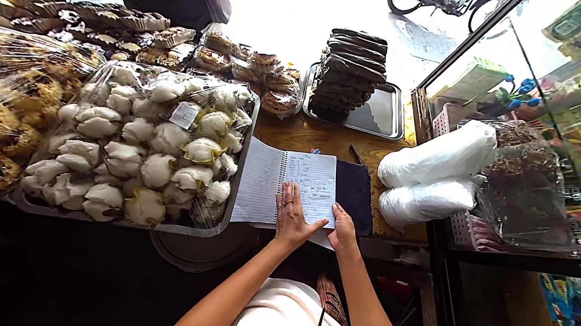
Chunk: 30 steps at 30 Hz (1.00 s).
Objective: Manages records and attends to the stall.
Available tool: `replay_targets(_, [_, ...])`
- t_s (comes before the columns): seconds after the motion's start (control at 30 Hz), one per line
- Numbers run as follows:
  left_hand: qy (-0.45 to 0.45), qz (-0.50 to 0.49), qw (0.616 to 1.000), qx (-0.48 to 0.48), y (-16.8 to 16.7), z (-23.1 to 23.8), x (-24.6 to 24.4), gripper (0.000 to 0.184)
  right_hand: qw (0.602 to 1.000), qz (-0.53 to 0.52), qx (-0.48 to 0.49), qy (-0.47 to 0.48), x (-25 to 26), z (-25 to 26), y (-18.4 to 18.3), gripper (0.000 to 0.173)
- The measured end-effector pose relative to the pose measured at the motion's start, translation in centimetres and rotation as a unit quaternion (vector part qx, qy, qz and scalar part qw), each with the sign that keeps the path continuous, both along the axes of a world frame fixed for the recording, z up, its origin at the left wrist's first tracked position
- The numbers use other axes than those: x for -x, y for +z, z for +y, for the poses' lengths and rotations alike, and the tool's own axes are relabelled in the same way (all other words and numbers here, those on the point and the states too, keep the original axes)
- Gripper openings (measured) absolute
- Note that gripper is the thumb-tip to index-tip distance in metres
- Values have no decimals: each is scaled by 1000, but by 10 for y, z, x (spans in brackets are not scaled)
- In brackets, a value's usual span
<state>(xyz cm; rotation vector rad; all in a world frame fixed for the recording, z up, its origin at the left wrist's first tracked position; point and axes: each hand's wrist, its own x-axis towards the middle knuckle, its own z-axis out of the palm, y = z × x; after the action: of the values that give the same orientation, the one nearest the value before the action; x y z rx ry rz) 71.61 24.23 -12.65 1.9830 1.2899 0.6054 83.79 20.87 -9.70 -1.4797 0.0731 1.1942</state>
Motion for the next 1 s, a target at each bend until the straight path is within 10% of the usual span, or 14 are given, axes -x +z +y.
replay_targets(0.83, [14,117,991,64,-11,-1,-24,148,997,64,-28,-25,-2,-1,-5,63])
replay_targets(0.93, [3,95,992,80,-8,3,-20,122,998,59,-21,-13,-3,-1,-6,66])
replay_targets(1.0, [41,-8,997,61,-7,6,-9,69,998,52,-17,-6,-3,-1,-5,69])
